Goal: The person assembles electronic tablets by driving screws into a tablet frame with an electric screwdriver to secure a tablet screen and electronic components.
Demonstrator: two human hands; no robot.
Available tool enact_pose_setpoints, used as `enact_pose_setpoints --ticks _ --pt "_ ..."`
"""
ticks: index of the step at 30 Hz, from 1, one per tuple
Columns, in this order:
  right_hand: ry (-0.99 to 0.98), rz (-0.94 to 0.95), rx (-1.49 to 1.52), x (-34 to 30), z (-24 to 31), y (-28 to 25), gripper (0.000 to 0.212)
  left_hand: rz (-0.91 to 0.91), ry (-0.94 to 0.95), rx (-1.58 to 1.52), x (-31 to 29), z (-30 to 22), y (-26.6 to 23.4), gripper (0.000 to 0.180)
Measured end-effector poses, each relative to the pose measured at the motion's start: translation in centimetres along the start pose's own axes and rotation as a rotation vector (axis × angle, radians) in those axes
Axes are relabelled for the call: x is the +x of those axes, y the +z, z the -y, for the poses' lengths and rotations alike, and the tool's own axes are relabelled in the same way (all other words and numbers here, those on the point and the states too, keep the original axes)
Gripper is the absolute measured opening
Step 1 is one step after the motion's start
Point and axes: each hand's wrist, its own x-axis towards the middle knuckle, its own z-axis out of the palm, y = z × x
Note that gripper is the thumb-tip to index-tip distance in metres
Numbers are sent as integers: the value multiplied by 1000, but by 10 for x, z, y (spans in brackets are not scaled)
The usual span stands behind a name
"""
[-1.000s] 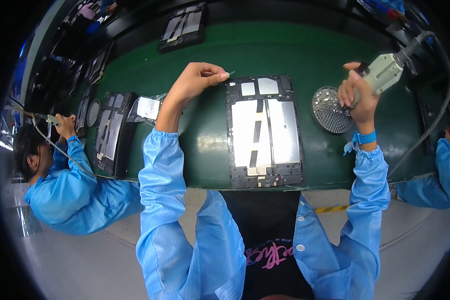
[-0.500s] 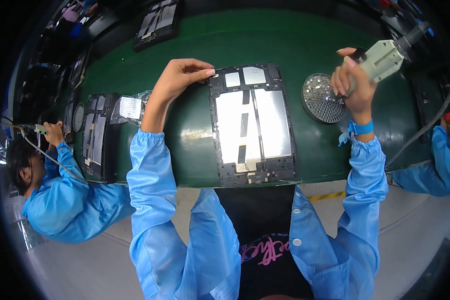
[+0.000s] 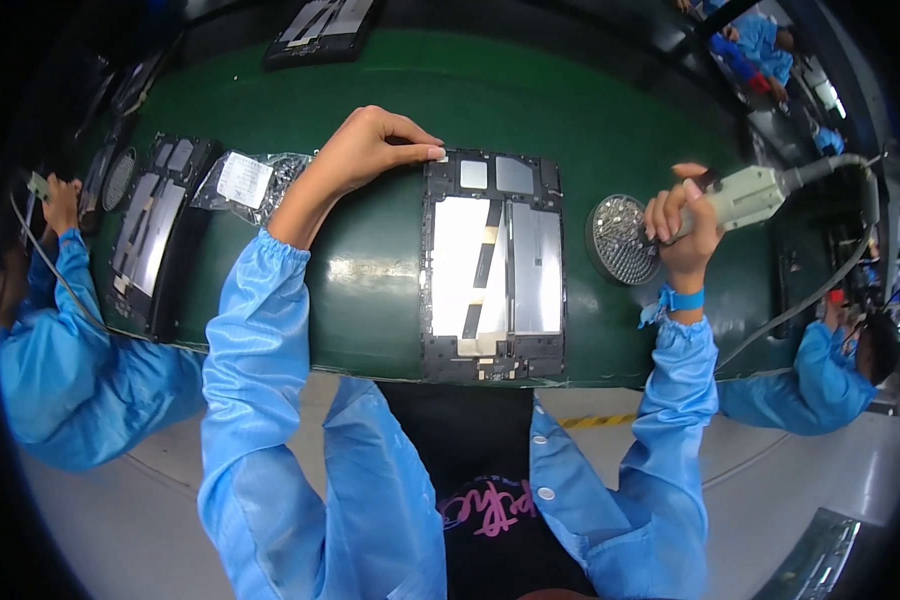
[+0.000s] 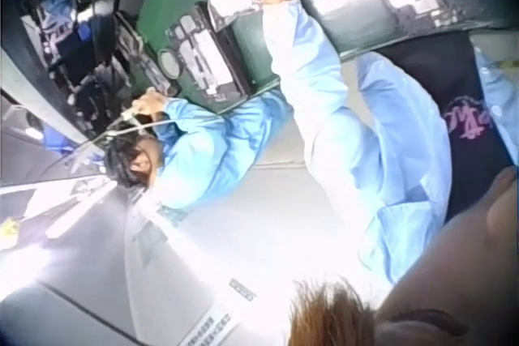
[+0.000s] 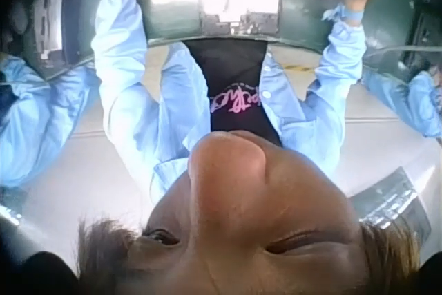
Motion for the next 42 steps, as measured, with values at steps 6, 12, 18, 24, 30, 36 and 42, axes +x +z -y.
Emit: enact_pose_setpoints --ticks 6,12,18,24,30,36,42 --pt "14 50 10 12 -2 26 24 -27 86 -114 -22 5 11 22" --pt "121 178 -49 50 -16 107 29 -20 68 -150 -26 14 6 22" --pt "170 275 122 69 -38 176 20 21 -66 -375 -20 18 11 24" --pt "197 305 167 64 -67 204 18 14 -61 -486 -17 26 11 21" --pt "173 335 135 60 -78 207 22 -4 2 -482 -16 34 10 21" --pt "126 382 41 58 -85 203 30 32 -14 -477 -16 36 11 21" --pt "133 385 60 57 -89 202 30 18 38 -434 -17 36 11 21"
